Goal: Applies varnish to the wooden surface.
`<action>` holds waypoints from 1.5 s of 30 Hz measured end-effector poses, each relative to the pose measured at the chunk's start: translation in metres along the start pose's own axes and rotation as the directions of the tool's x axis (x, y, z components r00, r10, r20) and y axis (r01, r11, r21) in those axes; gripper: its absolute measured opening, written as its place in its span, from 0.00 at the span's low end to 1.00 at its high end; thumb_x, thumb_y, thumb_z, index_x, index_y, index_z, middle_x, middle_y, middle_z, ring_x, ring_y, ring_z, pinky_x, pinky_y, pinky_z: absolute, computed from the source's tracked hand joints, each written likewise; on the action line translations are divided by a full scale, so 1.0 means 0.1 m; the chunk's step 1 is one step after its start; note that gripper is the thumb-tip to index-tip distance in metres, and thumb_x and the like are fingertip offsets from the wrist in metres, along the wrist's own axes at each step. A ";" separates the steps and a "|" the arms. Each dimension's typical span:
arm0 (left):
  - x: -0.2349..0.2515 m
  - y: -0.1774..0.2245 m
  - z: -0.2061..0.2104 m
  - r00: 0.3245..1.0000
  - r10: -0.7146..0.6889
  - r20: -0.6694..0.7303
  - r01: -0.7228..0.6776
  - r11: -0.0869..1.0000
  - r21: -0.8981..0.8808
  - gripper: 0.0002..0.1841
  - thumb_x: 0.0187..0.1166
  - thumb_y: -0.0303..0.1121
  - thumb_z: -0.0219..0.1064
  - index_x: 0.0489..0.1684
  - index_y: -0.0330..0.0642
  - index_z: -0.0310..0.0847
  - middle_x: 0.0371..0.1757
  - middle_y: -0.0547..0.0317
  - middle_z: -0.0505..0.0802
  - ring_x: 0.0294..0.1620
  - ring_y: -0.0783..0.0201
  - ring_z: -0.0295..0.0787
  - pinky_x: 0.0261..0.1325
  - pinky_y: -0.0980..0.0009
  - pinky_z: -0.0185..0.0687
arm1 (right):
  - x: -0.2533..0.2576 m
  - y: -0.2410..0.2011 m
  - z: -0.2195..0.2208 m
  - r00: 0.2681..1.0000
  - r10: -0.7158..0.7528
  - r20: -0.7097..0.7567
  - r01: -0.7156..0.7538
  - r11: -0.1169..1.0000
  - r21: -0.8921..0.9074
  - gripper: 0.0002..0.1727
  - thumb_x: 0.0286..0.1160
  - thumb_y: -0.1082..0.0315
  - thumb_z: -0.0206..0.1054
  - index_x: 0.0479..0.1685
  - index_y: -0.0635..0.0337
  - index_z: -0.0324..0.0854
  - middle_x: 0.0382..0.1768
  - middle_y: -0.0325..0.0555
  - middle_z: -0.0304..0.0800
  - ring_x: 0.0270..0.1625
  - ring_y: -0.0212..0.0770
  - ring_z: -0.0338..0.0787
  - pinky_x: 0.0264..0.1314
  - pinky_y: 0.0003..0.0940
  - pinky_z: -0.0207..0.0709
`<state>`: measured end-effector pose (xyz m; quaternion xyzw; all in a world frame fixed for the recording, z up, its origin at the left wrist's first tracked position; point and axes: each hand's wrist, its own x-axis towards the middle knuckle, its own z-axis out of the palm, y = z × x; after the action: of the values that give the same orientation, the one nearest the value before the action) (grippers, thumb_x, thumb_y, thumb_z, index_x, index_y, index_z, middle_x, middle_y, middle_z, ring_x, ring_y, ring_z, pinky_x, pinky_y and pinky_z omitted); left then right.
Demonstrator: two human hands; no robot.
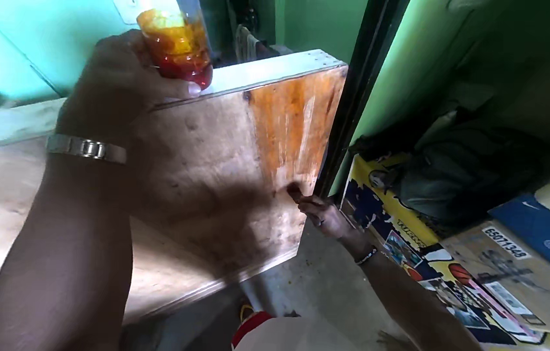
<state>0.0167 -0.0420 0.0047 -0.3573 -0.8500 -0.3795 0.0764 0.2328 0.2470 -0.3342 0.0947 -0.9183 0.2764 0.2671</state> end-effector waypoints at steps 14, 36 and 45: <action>0.43 -0.66 0.00 0.973 0.230 0.005 -0.227 0.964 -0.139 0.42 0.49 0.49 0.91 0.70 0.51 0.78 0.63 0.66 0.93 0.64 0.72 0.91 0.65 0.68 0.91 | 1.17 -0.91 -1.66 0.804 -0.444 -0.396 0.335 0.888 -0.315 0.11 0.79 0.76 0.67 0.55 0.68 0.88 0.64 0.58 0.88 0.69 0.48 0.88 0.72 0.41 0.84; -0.05 -0.06 0.02 0.984 0.177 -0.005 -0.176 0.972 -0.159 0.27 0.61 0.30 0.83 0.63 0.49 0.82 0.58 0.67 0.92 0.58 0.79 0.88 0.62 0.79 0.86 | 1.20 -0.92 -1.48 0.883 -0.387 -0.265 0.353 0.921 -0.167 0.10 0.79 0.73 0.69 0.53 0.66 0.89 0.58 0.52 0.92 0.64 0.42 0.90 0.69 0.37 0.85; -0.07 -0.27 0.03 0.989 0.147 -0.016 -0.147 0.989 -0.001 0.22 0.67 0.49 0.78 0.58 0.52 0.87 0.53 0.67 0.93 0.53 0.79 0.89 0.59 0.76 0.85 | 0.83 -0.61 -0.61 0.848 -0.391 -0.358 0.331 0.918 -0.220 0.10 0.76 0.74 0.68 0.51 0.63 0.92 0.65 0.61 0.88 0.66 0.49 0.90 0.68 0.40 0.85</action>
<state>0.0042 -0.0558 -0.0159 -0.4160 -0.8204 -0.3765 0.1104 0.2093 0.2283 -0.2183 0.1879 -0.8291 0.1647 0.5002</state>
